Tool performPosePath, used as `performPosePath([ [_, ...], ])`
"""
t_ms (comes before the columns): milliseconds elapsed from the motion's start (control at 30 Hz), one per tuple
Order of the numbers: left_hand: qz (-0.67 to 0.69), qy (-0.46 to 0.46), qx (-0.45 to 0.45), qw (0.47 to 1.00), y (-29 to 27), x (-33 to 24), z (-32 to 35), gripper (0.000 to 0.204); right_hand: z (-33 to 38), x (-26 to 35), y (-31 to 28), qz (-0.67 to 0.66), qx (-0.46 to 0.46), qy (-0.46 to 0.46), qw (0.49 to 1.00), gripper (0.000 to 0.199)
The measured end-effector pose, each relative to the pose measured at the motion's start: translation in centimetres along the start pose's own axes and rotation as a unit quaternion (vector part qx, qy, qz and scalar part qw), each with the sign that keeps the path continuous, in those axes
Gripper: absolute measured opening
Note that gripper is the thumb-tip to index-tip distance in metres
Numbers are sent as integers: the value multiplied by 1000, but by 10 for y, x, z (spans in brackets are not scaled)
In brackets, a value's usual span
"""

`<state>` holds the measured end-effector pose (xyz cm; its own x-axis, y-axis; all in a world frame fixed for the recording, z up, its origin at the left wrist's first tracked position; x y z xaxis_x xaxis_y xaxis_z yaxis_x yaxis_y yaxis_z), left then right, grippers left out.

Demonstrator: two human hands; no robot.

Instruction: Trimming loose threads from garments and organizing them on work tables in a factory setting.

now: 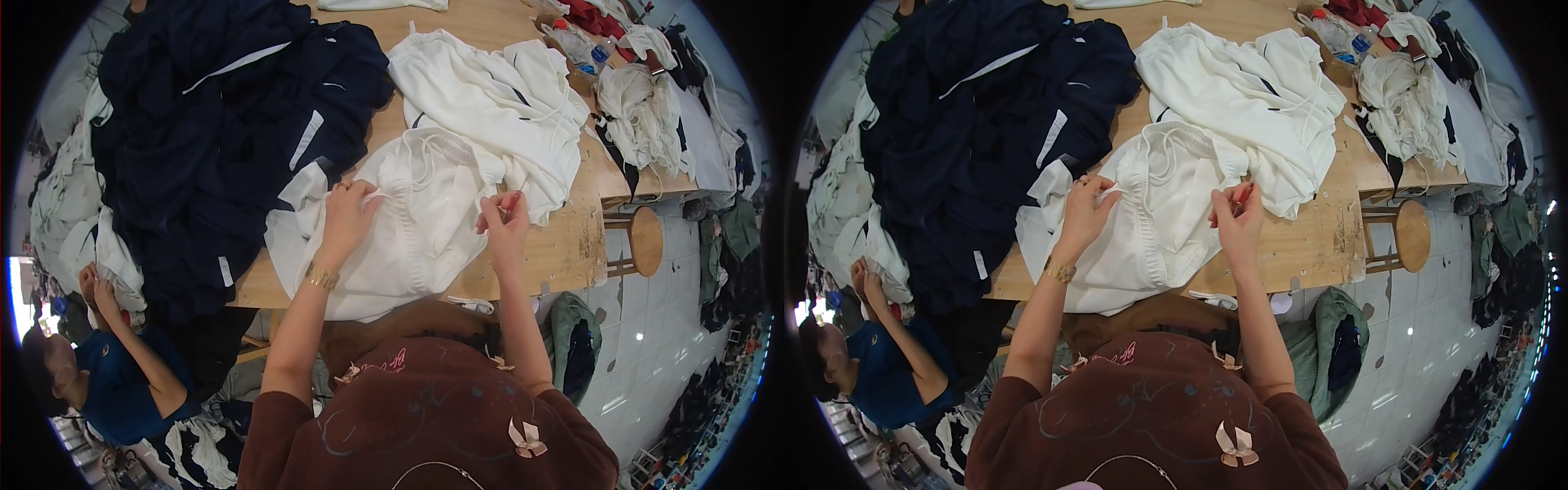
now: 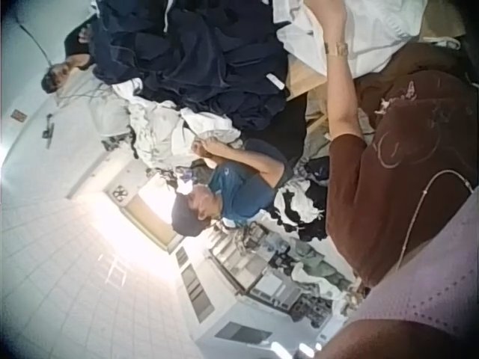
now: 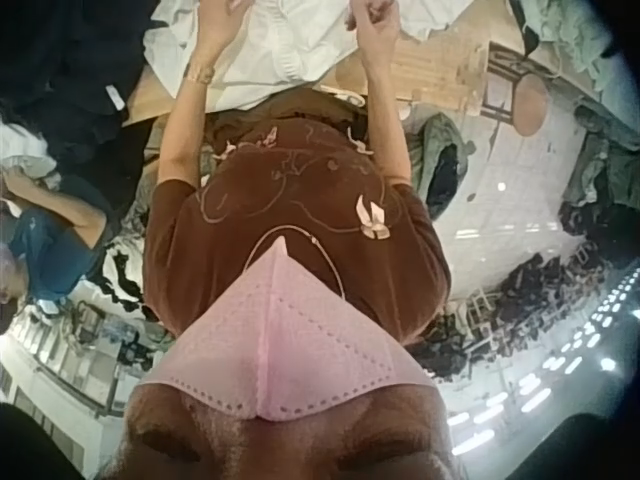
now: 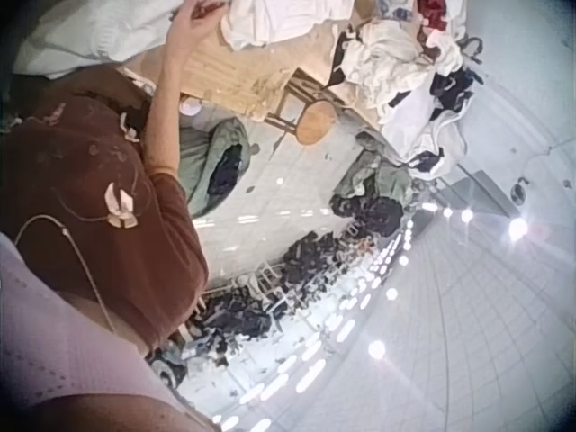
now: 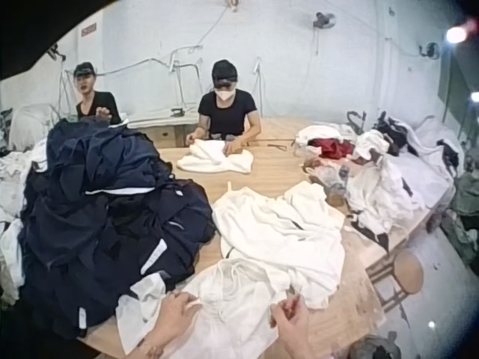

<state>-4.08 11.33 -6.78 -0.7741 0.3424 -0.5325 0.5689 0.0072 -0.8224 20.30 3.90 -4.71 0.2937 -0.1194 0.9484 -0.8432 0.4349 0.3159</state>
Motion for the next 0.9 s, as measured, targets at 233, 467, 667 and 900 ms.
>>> performPosePath([
  [233, 494, -146, 86, 853, -29, -47, 14, 18, 16, 18, 54, 19, 128, 31, 991, 29],
  [467, 425, -84, 21, 901, -51, -79, 24, 37, 17, 17, 77, -57, 142, 48, 987, 30],
  [667, 305, 22, -13, 952, -62, -95, 27, 45, 21, 19, 73, -209, 118, 160, 957, 32],
  [900, 357, -121, 51, 925, -43, -90, 30, 37, 23, 13, 67, -188, 122, 160, 961, 31],
])
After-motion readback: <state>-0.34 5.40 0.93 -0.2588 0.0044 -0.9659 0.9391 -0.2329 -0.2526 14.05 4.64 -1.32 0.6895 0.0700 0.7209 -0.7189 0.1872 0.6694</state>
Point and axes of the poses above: each hand's wrist, its own z-axis away from the middle knuckle, its own y-axis out of the palm, x = y × z, the point moved 6 cm from there along -z, towards the middle knuckle, and after that the axes turned 7 degrees about -z, right-handed, at the moved point
